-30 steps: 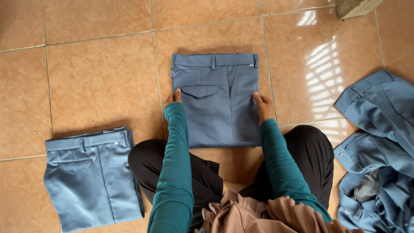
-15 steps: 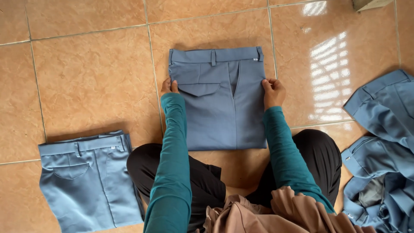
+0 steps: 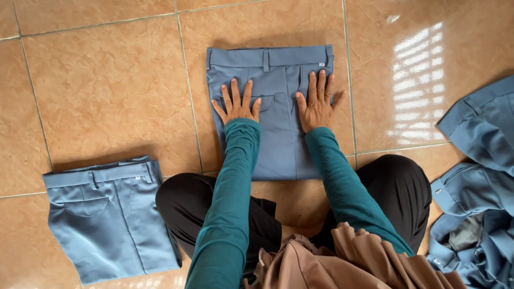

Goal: The person sits on a tiled floor and folds several pairs of light blue trousers by hand. They smooth each pair, fold the legs together, and then fold the garment into a compact rectangle before placing it aside.

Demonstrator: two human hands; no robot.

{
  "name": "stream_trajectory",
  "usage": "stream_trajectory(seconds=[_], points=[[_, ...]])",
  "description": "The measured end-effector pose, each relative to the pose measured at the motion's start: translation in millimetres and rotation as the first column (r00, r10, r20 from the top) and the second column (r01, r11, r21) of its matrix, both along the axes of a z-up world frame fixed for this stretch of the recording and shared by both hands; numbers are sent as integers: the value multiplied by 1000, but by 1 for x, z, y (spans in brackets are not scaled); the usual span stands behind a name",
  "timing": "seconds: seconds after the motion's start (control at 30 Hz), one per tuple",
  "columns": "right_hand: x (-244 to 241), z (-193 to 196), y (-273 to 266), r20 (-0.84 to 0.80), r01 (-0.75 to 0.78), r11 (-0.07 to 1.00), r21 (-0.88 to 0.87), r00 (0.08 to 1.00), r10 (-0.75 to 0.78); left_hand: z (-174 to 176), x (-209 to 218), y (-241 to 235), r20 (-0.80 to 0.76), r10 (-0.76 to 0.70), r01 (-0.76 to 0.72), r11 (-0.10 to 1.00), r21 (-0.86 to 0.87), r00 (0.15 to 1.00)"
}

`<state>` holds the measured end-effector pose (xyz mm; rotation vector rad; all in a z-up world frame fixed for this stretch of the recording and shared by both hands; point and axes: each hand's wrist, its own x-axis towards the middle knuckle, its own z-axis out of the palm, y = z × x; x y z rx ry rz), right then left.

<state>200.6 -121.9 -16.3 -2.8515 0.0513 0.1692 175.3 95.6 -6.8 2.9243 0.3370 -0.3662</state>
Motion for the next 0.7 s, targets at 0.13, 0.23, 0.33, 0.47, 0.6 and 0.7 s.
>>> stream_trajectory(seconds=[0.13, 0.23, 0.33, 0.47, 0.6, 0.7], points=[[7, 1, -1, 1, 2, 1000, 19, 1000, -2, -7, 9, 2, 7, -9, 9, 1000, 15, 1000], [12, -2, -5, -8, -6, 1000, -31, 1000, 6, -12, 14, 0, -56, -2, 3, 1000, 21, 998], [12, 14, -1, -16, -5, 997, 77, 1000, 6, -12, 7, -11, 25, -9, 7, 998, 66, 1000], [-21, 30, 10, 70, 29, 999, 21, 997, -30, 15, -41, -62, 405, -9, -77, 978, 194, 914], [-92, 17, 21, 108, -12, 1000, 25, 994, 9, -9, -112, -111, 154, -33, 33, 999, 3, 988], [-124, -7, -10, 44, -36, 999, -35, 998, 37, -23, -132, -101, 266, -78, 66, 996, 55, 961]])
